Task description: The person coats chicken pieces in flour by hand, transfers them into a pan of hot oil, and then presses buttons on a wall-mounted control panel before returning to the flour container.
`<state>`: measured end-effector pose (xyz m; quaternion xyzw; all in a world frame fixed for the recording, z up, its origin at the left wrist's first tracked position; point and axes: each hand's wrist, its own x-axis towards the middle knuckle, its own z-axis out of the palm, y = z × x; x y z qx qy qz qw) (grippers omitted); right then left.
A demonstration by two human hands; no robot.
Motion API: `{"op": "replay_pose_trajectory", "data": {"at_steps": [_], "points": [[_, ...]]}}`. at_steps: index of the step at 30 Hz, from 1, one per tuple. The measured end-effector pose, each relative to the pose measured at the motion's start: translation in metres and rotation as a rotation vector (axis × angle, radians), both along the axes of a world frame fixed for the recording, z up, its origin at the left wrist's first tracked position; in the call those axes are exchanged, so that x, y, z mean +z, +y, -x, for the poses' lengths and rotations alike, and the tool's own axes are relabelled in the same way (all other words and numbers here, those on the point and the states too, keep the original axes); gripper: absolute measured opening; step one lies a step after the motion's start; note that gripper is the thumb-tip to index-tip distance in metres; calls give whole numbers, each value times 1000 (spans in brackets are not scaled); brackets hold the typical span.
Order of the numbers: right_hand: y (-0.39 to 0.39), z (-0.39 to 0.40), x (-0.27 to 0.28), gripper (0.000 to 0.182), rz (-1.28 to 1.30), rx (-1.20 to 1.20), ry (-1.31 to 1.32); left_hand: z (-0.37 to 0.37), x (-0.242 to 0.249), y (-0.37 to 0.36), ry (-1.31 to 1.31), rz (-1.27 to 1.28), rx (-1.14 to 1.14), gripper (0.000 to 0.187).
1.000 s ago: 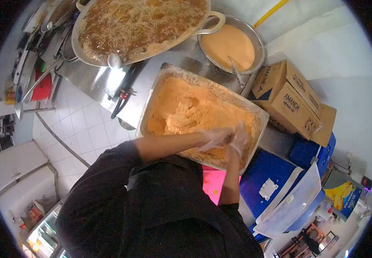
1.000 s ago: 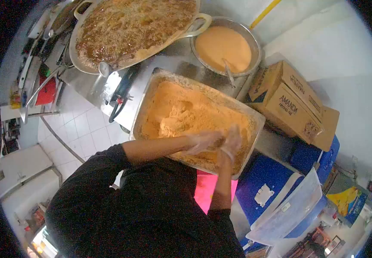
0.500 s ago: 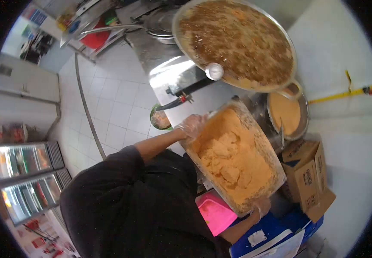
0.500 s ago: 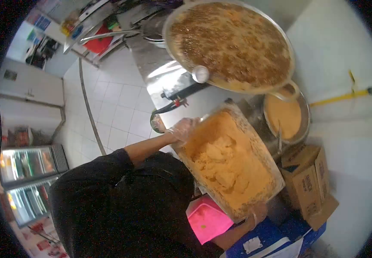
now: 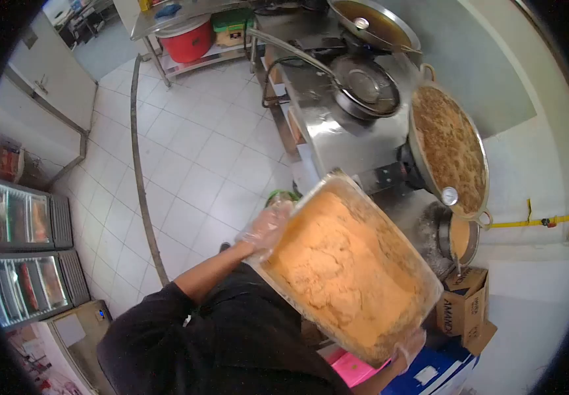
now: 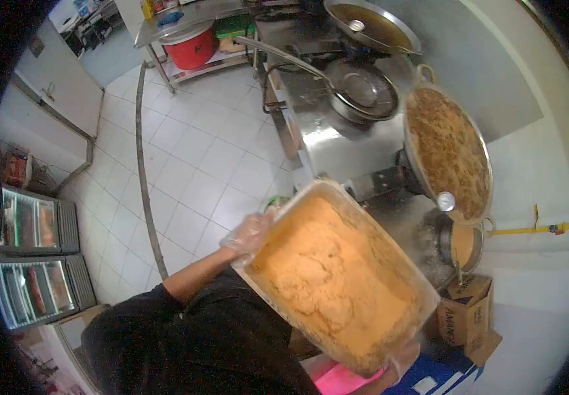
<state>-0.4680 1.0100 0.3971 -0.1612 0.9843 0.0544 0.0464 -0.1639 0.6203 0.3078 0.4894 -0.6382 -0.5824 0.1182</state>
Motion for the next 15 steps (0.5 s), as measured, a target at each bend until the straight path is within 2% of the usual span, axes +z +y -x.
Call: {"op": "replay_pose_trajectory", "data": {"at_steps": [1,3,9,12,13,14,15], "points": [[-31,-25,-2,39,20,54,-12,-43,12,-19,-94,-110,19,75],[-92,-67,-11,39,62,169,-48,-120,-1,-47,-98,106,120,65],[-303,-163,-50,39,142,500,-211,-319,0,-139,-109,220,420,62],[-400,-200,-81,40,165,607,-297,-402,1,-197,-214,117,572,57],[-428,-208,-103,41,246,694,-255,-427,-1,-215,-244,106,619,56],[-458,-216,-135,43,329,782,-218,-448,-1,-229,-324,218,602,56],[-489,-225,-145,45,422,871,-179,-461,0,-240,-404,339,585,57]]}}
